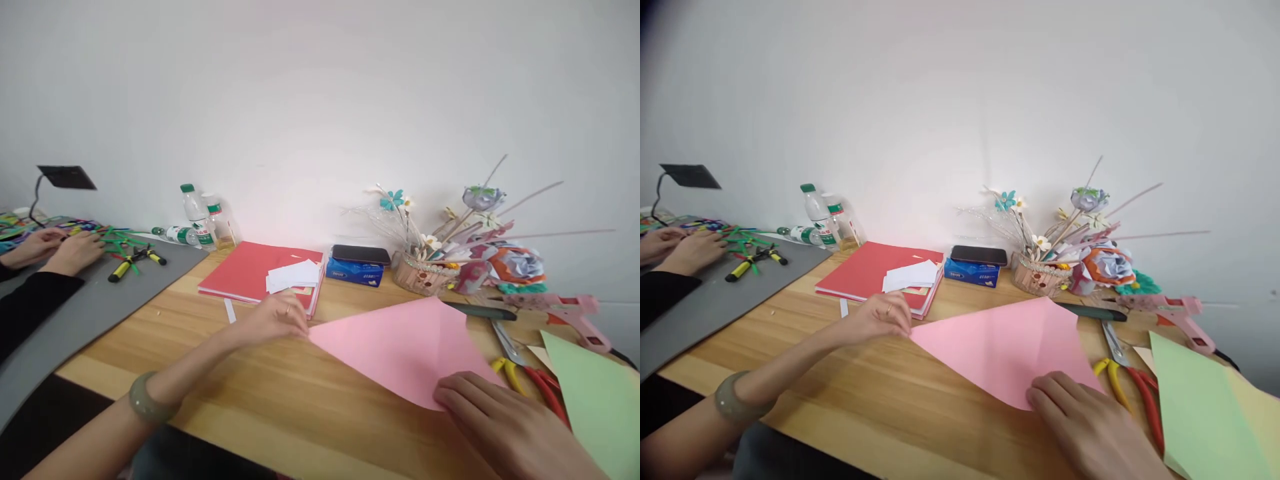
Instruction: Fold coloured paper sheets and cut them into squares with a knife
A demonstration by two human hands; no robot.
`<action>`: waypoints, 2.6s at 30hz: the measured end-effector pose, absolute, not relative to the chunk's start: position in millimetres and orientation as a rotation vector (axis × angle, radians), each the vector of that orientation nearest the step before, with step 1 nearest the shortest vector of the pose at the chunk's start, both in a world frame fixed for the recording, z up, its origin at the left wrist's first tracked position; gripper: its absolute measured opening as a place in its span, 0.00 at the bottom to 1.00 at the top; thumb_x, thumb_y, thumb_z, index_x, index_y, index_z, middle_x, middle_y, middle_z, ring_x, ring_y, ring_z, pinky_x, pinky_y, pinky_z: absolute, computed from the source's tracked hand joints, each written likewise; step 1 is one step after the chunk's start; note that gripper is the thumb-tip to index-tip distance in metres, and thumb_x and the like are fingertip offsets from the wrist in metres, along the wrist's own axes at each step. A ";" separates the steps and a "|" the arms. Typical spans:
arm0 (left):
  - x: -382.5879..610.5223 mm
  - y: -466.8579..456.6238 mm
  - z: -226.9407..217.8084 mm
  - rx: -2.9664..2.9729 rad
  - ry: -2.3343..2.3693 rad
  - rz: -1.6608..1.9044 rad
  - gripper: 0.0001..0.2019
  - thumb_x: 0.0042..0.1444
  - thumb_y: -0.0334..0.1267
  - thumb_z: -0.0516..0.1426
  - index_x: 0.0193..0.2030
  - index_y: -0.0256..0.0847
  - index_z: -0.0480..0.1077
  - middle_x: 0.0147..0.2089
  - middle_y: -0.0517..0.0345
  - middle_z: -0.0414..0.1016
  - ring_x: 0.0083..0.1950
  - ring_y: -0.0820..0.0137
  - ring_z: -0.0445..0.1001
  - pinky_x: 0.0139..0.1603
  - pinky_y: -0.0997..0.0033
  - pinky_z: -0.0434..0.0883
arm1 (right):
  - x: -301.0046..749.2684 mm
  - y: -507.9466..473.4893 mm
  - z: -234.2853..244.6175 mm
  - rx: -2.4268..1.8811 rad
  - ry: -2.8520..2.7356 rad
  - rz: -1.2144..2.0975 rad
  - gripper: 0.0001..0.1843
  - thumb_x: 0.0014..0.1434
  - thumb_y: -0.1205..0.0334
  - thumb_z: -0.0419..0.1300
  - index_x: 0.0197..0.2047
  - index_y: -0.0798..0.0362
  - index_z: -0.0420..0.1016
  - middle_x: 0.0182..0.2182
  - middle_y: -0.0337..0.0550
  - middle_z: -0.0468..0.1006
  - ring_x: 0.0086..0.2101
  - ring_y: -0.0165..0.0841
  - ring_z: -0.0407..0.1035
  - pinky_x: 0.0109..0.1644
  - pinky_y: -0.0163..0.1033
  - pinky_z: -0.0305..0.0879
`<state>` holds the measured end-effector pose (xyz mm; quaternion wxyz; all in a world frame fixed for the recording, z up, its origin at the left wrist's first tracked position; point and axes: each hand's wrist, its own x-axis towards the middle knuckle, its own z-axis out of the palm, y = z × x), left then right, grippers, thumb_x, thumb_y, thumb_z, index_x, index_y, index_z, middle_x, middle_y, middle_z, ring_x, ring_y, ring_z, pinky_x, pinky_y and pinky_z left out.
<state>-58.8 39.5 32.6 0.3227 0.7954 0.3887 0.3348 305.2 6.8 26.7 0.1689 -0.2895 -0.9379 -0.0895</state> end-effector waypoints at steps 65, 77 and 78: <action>33.1 51.5 -12.2 3.276 0.211 0.203 0.17 0.66 0.33 0.44 0.59 0.40 0.61 0.62 0.63 0.62 0.62 0.69 0.61 0.62 0.69 0.59 | 298.6 36.8 -7.7 -0.861 -2.646 0.473 0.13 0.61 0.66 0.51 0.49 0.52 0.69 0.47 0.45 0.73 0.49 0.29 0.65 0.51 0.34 0.65; 33.9 52.5 -9.4 3.271 0.173 0.197 0.17 0.65 0.32 0.46 0.59 0.41 0.61 0.62 0.63 0.62 0.63 0.69 0.59 0.61 0.69 0.60 | 298.2 37.0 -7.0 -0.879 -2.647 0.529 0.14 0.62 0.65 0.49 0.49 0.52 0.69 0.49 0.47 0.72 0.49 0.33 0.65 0.51 0.40 0.66; 33.8 52.4 -9.5 3.273 0.170 0.203 0.17 0.65 0.32 0.47 0.59 0.41 0.61 0.62 0.62 0.62 0.63 0.69 0.59 0.61 0.69 0.60 | 298.3 36.9 -7.2 -0.877 -2.644 0.534 0.14 0.62 0.65 0.49 0.49 0.52 0.69 0.49 0.47 0.72 0.49 0.33 0.65 0.51 0.40 0.66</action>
